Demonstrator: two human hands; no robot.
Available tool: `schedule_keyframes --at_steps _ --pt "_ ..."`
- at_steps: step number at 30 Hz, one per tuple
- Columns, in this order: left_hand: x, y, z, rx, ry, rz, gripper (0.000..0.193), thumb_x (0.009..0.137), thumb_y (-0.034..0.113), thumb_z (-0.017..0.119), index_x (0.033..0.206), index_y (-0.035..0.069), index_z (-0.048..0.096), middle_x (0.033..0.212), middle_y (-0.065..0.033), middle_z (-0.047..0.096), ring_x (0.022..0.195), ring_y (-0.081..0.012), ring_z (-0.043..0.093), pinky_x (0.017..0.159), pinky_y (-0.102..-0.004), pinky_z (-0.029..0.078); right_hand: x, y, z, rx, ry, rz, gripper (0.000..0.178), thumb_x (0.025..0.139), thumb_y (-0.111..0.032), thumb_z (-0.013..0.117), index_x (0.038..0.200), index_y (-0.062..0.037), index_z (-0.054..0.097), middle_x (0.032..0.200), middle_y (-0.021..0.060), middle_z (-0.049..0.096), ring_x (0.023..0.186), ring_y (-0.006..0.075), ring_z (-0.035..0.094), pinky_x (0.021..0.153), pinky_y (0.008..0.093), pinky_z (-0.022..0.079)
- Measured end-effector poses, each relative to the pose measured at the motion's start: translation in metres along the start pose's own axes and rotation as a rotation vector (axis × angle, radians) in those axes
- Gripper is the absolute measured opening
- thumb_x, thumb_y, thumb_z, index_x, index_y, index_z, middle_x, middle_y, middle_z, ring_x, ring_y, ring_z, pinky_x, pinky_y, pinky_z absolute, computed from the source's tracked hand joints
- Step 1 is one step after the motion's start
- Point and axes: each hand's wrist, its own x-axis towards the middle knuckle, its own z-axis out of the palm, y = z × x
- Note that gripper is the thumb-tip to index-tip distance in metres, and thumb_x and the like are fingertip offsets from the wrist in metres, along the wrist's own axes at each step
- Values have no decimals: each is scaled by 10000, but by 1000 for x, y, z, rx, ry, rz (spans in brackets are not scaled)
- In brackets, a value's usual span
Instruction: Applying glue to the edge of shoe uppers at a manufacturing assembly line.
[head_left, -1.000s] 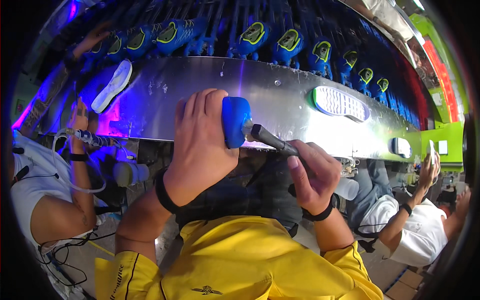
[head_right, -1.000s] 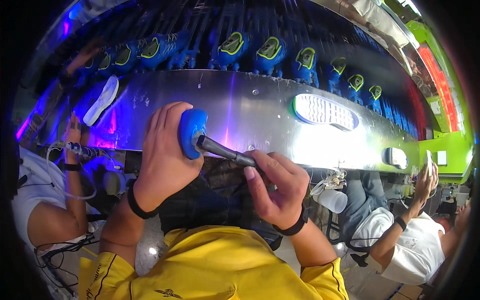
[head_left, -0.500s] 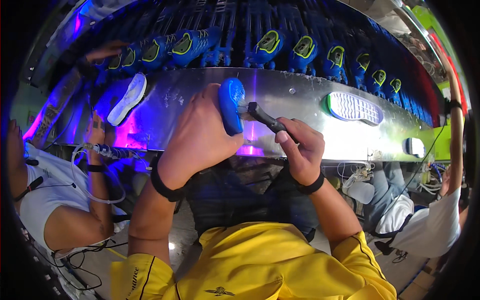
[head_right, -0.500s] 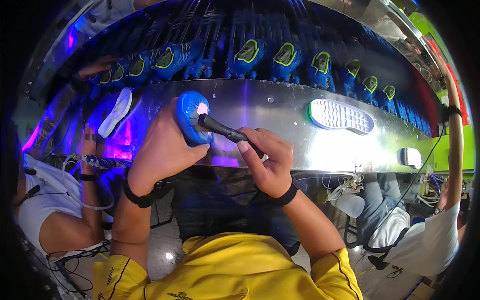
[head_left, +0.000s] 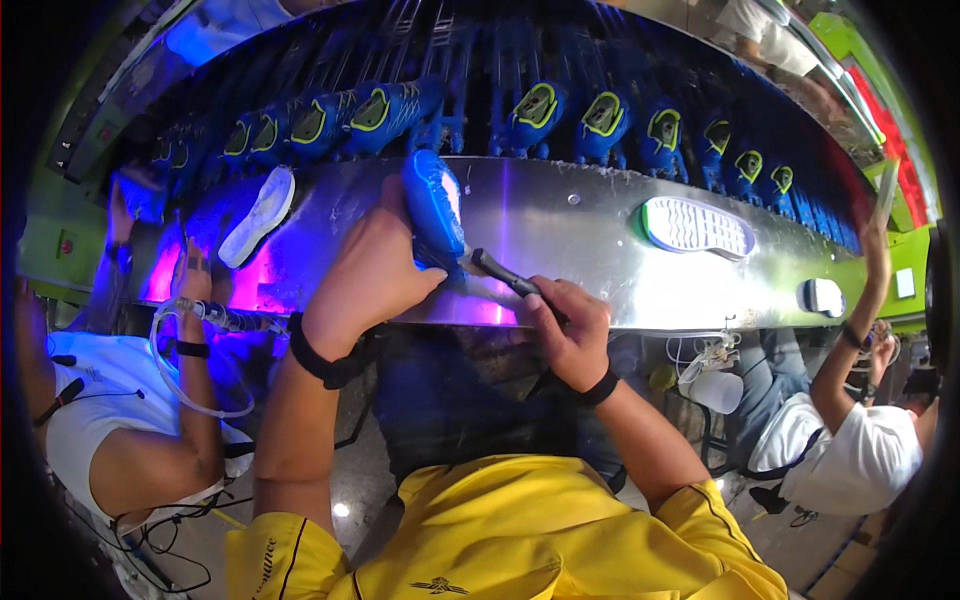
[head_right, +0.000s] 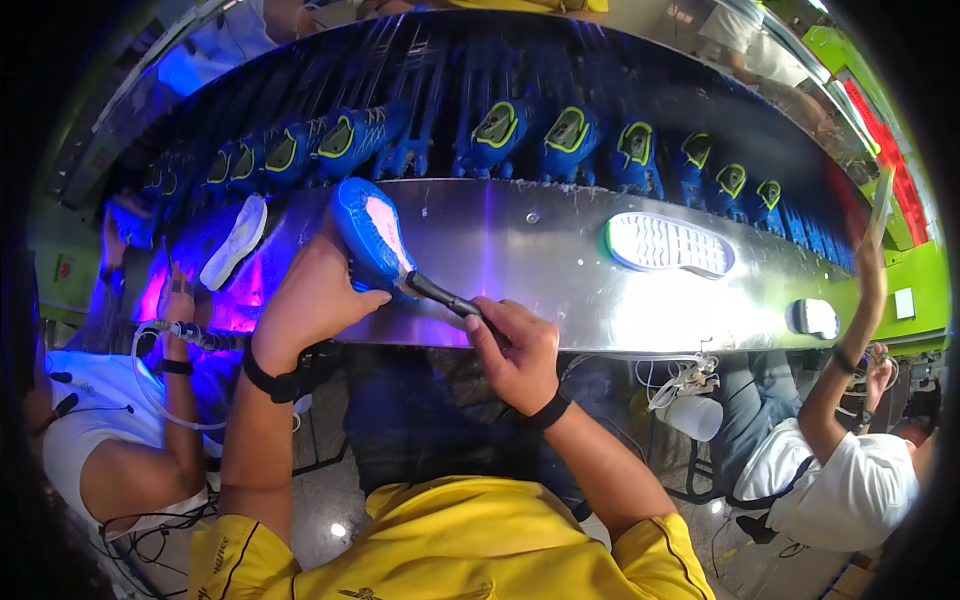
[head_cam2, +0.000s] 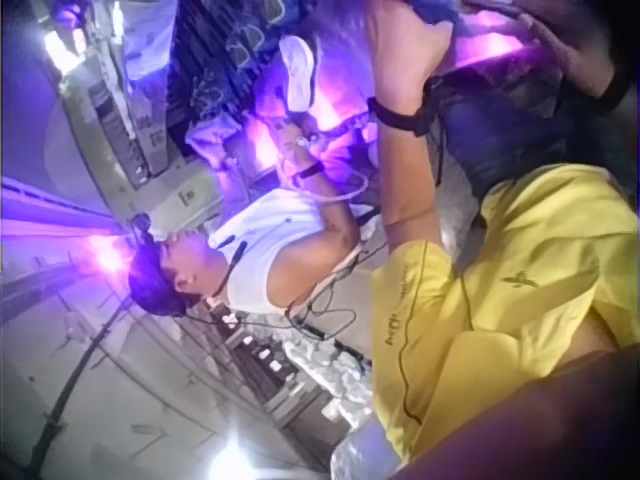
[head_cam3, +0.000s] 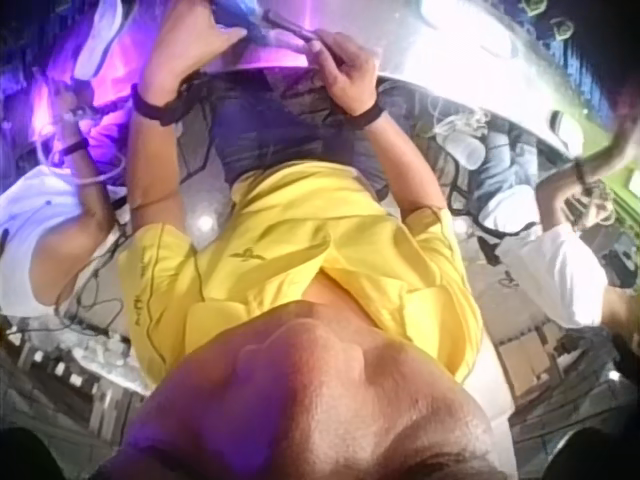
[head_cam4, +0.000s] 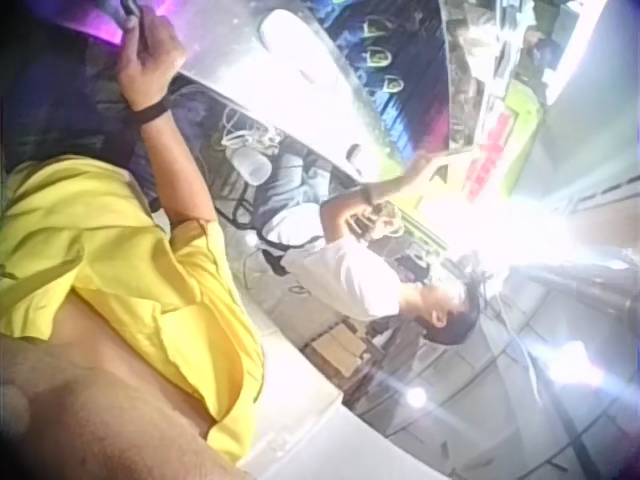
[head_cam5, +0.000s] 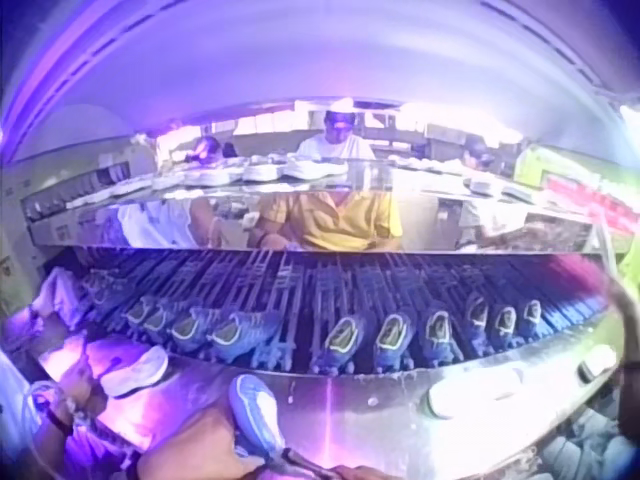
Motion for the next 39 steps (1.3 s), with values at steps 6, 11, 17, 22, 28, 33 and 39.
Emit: schedule_keyframes --at_steps 6,11,17,22,28,33,39 --pt "-12 -18 15 -138 170 70 894 750 189 911 1461 -48 423 1266 -241 687 1169 -398 694 997 -470 555 -4 -11 -13 22 -50 177 227 961 -128 746 1128 26 759 792 137 715 660 226 705 628 328 524" --pt "-32 -26 35 -577 200 33 1062 838 189 888 1651 -53 248 1438 -164 610 1279 -216 624 1104 -363 493 -7 -32 -30 235 -56 314 225 1013 -121 719 1164 41 757 749 59 690 622 95 668 606 252 504" --pt "-72 6 47 -946 36 -64 950 914 117 818 1664 -35 253 1450 -103 578 1274 -161 595 1108 -342 481 1 -52 -41 102 -109 193 261 1031 -180 705 1137 55 742 757 118 707 617 135 696 598 274 506" --pt "-83 29 41 -1022 -32 -65 912 921 115 810 1651 -35 285 1437 -93 581 1273 -141 588 1096 -339 489 -12 -50 -51 -37 -91 24 198 1004 -135 706 1078 44 747 765 141 719 614 206 708 589 299 505" --pt "-88 31 42 -861 -48 -22 909 907 150 835 1635 -39 325 1438 -96 582 1267 -135 589 1094 -331 489 -10 -59 -61 -162 -29 -39 181 974 -97 721 1094 37 745 785 144 716 625 243 682 582 325 497" --pt "-87 40 39 -952 -61 -50 876 907 167 838 1614 -39 364 1382 -90 623 1226 -133 614 1082 -323 495 -4 -61 -67 -151 -62 -25 180 968 -93 723 1092 34 756 808 153 720 632 246 680 603 317 506" --pt "-81 41 35 -1018 -52 -105 783 924 165 816 1579 -14 425 1311 -64 661 1184 -129 637 1055 -317 511 -10 -65 -81 -31 -198 71 173 960 -99 728 1061 35 769 822 164 734 678 265 696 653 334 523"
